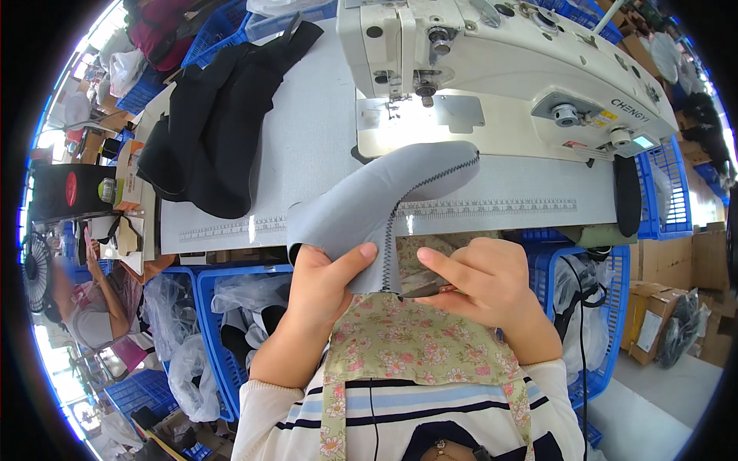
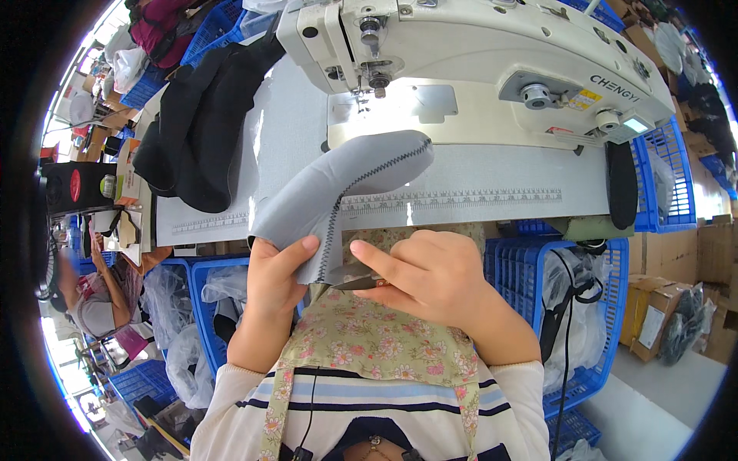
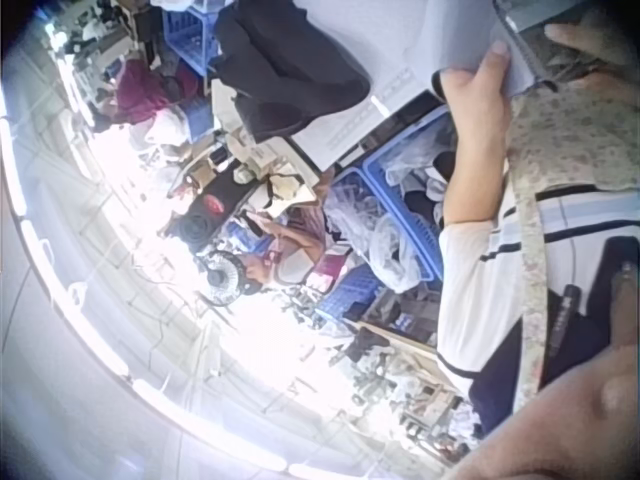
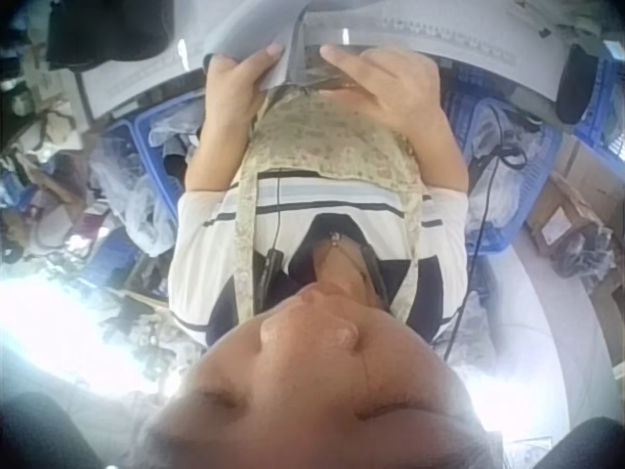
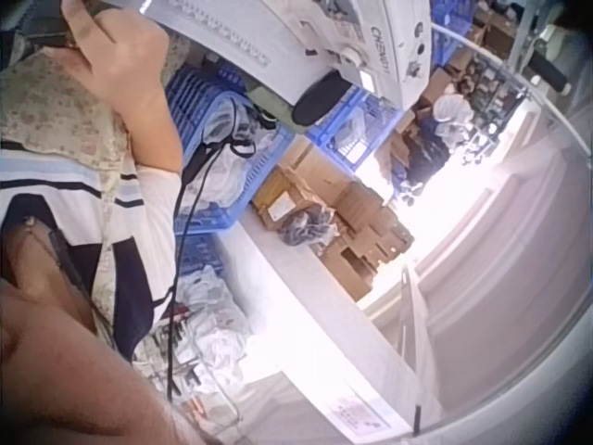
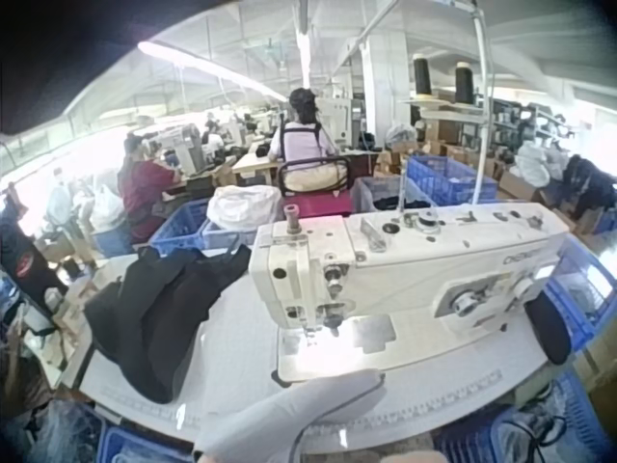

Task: The person operates an industrial sewing machine to stitch black fabric pieces, likely forming gloves. They guide the material through the machine, cut threads, and inspect the finished seams. The person also uses scissors to trim excess thread from the completed items.

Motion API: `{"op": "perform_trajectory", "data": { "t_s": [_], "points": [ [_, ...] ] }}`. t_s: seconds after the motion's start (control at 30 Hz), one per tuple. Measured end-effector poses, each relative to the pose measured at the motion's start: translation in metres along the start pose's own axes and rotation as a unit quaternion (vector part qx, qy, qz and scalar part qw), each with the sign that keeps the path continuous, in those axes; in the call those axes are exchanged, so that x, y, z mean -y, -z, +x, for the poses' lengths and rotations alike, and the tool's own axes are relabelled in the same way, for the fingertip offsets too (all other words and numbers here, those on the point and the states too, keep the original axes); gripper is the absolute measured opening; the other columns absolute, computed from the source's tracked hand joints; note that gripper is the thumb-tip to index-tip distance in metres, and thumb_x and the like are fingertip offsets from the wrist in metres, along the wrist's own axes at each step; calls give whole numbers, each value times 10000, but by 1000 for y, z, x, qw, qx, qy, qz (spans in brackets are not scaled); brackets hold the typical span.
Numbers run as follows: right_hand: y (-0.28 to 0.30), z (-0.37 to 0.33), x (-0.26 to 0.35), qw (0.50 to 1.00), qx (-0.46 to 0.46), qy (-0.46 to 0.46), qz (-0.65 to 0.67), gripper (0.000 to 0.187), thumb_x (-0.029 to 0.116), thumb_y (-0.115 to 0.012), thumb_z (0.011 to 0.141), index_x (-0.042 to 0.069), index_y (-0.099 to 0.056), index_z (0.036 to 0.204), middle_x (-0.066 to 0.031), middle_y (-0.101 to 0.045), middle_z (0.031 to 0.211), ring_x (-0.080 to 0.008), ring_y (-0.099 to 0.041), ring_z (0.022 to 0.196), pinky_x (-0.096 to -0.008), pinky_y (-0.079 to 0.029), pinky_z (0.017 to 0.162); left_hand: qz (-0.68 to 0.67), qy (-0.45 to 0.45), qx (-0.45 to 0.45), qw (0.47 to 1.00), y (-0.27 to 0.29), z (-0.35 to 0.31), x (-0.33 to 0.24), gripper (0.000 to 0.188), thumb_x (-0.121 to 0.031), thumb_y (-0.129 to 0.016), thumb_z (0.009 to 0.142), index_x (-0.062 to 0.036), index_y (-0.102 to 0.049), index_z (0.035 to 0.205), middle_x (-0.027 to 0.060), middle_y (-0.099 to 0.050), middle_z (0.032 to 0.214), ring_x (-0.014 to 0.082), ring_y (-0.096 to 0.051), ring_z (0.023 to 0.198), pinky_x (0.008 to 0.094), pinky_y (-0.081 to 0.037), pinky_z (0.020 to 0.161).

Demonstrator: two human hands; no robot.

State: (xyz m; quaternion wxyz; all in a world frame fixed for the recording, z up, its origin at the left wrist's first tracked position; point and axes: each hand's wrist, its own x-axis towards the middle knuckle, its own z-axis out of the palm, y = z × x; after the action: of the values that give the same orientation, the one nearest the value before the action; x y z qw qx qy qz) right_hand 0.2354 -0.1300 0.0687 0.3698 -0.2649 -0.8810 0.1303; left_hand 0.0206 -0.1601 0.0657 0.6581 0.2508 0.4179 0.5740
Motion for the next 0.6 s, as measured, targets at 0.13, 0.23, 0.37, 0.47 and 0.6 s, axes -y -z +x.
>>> {"op": "perform_trajectory", "data": {
  "t_s": [0.13, 0.23, 0.37, 0.47, 0.6],
  "points": [
    [5, 3, 6, 999, 19, 4, -39, 515, 271, -765, 646, 102, -641, 1117, 23, -499, 622, -138, -479, 514, -272, -386, 449, -16, 10, 5, 1000, 2, 1, -1, 470, 50, -592, 809, 68, -436, 1252, 155, -560, 1168, 224, -558, 1070, 348, -466, 908],
    [13, 4, 21, 998, 23, -58, -17, 505, 249, -763, 655, 85, -637, 1116, 20, -498, 620, -141, -490, 518, -269, -388, 452, -40, 16, -20, 999, 0, 3, -1, 447, 46, -588, 815, 75, -442, 1237, 154, -564, 1153, 218, -562, 1058, 348, -471, 897],
    [18, 5, 29, 993, 52, -100, -17, 504, 212, -751, 674, 48, -617, 1132, 8, -499, 632, -149, -511, 541, -264, -394, 461, -35, -23, -67, 997, 1, 4, 1, 425, 51, -589, 818, 75, -452, 1219, 148, -565, 1137, 215, -566, 1040, 340, -467, 896],
    [15, 5, 33, 990, 59, -123, -37, 479, 195, -736, 694, 31, -613, 1126, 4, -489, 638, -153, -511, 555, -270, -395, 467, -10, -77, -91, 993, 1, 6, 9, 409, 36, -591, 824, 66, -460, 1211, 138, -575, 1105, 203, -582, 980, 318, -478, 836],
    [12, 8, 34, 987, 54, -135, -65, 429, 195, -718, 711, 27, -624, 1094, 1, -472, 638, -152, -503, 562, -280, -391, 470, 36, -161, -124, 978, -5, 8, 14, 405, 8, -596, 835, 55, -463, 1214, 121, -588, 1082, 181, -597, 934, 292, -493, 781]
  ]
}}
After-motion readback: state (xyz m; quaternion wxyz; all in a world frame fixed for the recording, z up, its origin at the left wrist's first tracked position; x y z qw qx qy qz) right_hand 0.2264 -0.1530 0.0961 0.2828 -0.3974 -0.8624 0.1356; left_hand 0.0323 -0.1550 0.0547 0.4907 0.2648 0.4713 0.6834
